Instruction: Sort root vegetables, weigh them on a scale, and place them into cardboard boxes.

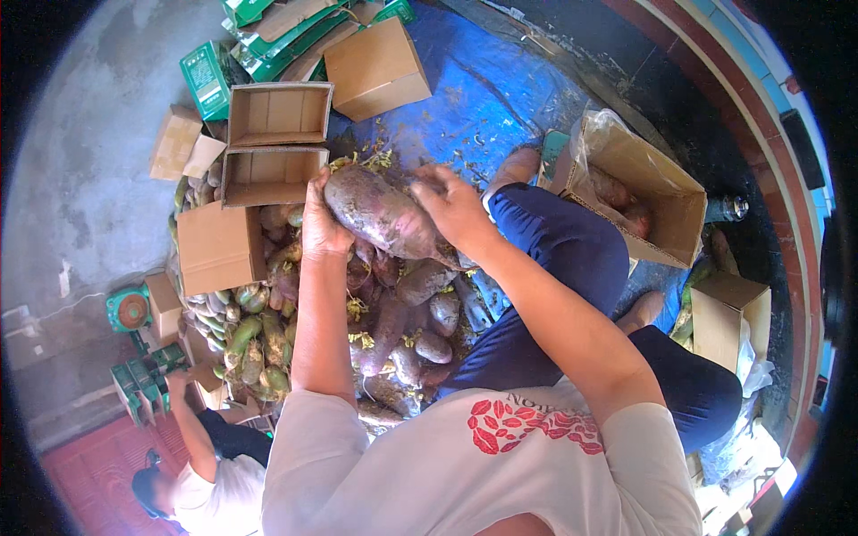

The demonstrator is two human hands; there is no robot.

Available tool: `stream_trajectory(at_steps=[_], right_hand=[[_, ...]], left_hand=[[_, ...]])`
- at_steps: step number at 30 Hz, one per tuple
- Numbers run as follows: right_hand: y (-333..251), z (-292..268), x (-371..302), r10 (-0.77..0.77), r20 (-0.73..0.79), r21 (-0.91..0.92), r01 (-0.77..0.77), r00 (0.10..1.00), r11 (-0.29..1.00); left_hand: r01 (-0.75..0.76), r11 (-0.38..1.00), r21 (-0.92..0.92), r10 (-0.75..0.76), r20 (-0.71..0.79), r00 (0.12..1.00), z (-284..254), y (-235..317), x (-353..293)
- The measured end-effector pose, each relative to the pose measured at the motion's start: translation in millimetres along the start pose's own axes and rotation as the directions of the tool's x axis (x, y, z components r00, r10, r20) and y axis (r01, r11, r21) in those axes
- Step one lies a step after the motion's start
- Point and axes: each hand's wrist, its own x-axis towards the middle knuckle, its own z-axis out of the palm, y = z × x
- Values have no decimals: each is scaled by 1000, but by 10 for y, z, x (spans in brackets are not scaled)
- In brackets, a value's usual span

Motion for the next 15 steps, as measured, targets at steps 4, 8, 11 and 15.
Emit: stream_trajectory(at_steps=[4, 8, 11, 15], right_hand=[[-110, 0, -35, 354, 513, 449, -596, 782, 666], [-112, 25, -95, 181, 504, 462, -440, 845, 770], [-187, 20, -146, 14, 205, 182, -52, 979, 982], [-220, -130, -115, -156, 36, -243, 160, 987, 957]], left_hand=[[53, 997, -63, -45, 130, 990, 47, -20, 1], [14, 990, -141, 11, 171, 985, 27, -10, 65], [-221, 961, 166, 241, -112, 964, -229, 35, 233], [-46, 995, 89, 44, 24, 999, 229, -13, -218]])
